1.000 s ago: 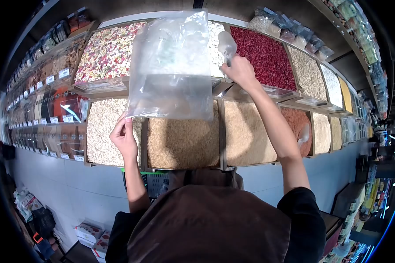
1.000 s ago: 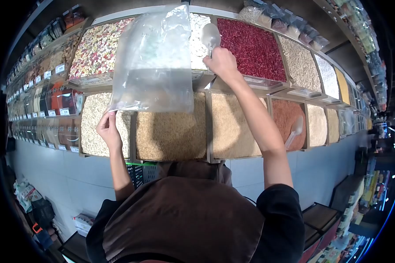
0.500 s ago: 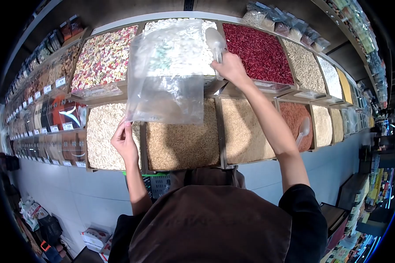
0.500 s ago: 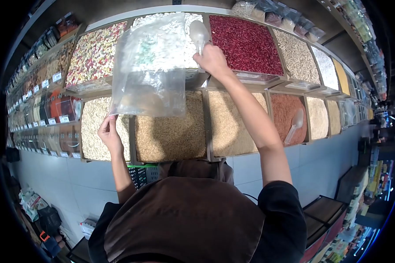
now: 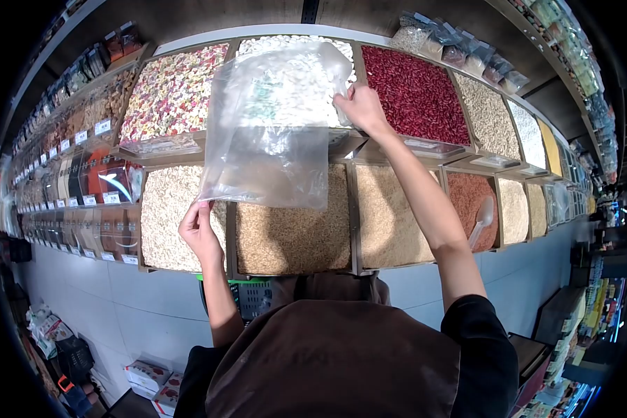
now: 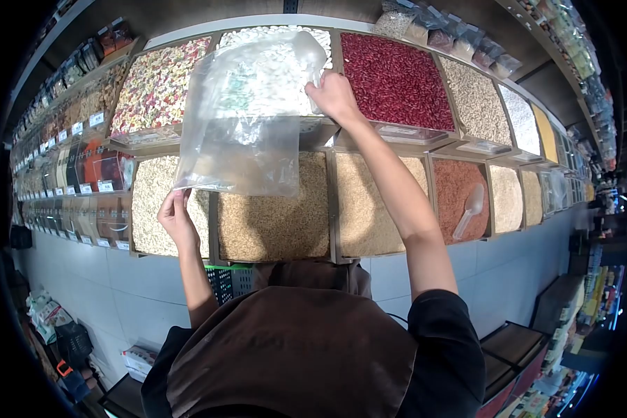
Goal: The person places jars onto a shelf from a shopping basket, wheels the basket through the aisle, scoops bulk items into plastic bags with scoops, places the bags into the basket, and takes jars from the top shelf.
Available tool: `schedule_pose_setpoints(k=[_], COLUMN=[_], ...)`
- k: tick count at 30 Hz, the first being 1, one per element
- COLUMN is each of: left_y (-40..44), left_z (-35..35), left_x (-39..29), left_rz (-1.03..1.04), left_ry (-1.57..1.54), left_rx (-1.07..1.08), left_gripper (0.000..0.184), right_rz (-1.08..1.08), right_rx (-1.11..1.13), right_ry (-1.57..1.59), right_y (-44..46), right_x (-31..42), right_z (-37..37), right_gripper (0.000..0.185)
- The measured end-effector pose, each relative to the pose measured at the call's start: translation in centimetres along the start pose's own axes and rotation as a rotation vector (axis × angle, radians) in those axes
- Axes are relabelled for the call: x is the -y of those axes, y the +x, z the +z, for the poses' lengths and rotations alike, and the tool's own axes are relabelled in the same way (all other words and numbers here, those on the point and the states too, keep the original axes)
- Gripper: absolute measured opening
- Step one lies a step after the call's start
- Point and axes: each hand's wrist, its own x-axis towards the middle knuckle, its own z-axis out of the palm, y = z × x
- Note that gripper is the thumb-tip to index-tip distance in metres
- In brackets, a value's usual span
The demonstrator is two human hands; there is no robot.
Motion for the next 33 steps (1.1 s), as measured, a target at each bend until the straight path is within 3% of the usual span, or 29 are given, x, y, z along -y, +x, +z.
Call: schedule_pose_setpoints(k=[4, 6, 7, 9, 11, 13, 15, 17, 18, 19, 21, 24, 26, 27, 28, 30, 33], left_y=[0.0, 0.4, 0.7, 1.3, 1.3, -0.7, -2.1, -4.3, -5.0, -5.8, -7.7, -10.6, -11.1, -11.9, -13.0, -14.4, -15.4], left_z=[0.5, 0.9, 0.9, 0.8, 2.0, 3.0, 1.3, 1.6, 1.7, 2.1, 4.3, 4.4, 3.1, 1.2, -0.4, -2.8, -4.0], left_x=[-0.3, -1.2, -1.7, -2.9, -6.2, -11.6, -11.0, -11.1, -10.0, -10.4, -12.4, -13.9, -14.2, -12.5, -11.0, -9.8, -9.4], left_rz=[-0.016, -0.017, -0.012, 0.002, 0.072, 0.027, 0.045, 0.053, 0.064, 0.092, 0.219, 0.214, 0.146, 0.098, -0.013, -0.166, -0.25], left_ry=[-0.1, -0.408, -0.408, -0.585, -0.818, -1.02, -1.209, -1.104, -1.184, -1.116, -0.904, -0.74, -0.849, -0.822, -0.774, -0.571, -0.252], left_rx=[-0.003, 0.011, 0.014, -0.015, 0.0, 0.113, 0.388, 0.298, 0.492, 0.564, 0.686, 0.606, 0.852, 0.846, 0.695, 0.479, 0.352], left_gripper=[0.02, 0.02, 0.02, 0.019, 0.027, 0.039, 0.053, 0.045, 0.038, 0.031, 0.024, 0.031, 0.041, 0.062, 0.067, 0.074, 0.081], right_rz=[-0.023, 0.001, -0.001, -0.053, -0.048, 0.127, 0.117, 0.2, 0.181, 0.179, 0.493, 0.445, 0.413, 0.369, 0.319, 0.331, 0.233], right_rx=[0.006, 0.076, 0.071, -0.141, -0.148, 0.073, 0.274, 0.582, 0.677, 0.679, 0.937, 0.848, 0.816, 0.706, 0.596, 0.596, 0.591], right_ry=[-0.025, -0.158, -0.155, -0.129, -0.159, 0.173, 0.325, 0.77, 0.992, 0.987, 1.683, 1.867, 1.84, 1.771, 1.702, 1.489, 1.389], right_y=[-0.1, -0.4, -0.8, -2.6, -6.0, -10.8, -15.9, -19.8, -21.5, -23.0, -25.2, -25.9, -25.4, -25.1, -24.8, -24.1, -25.1], right_x=[0.3, 0.9, 0.9, 1.1, 3.1, 5.3, 7.2, 5.5, 5.2, 6.5, 9.4, 6.4, 5.0, 3.6, 2.2, 3.1, 2.7], right_z=[-0.4, -1.0, -1.0, -0.9, -1.9, -1.8, -0.3, 5.8, 8.4, 8.5, 7.6, 8.5, 6.6, 6.4, 6.2, 2.7, 1.4], right_gripper=[0.043, 0.048, 0.048, 0.052, 0.046, 0.044, 0.042, 0.048, 0.053, 0.053, 0.053, 0.045, 0.035, 0.033, 0.032, 0.021, 0.019])
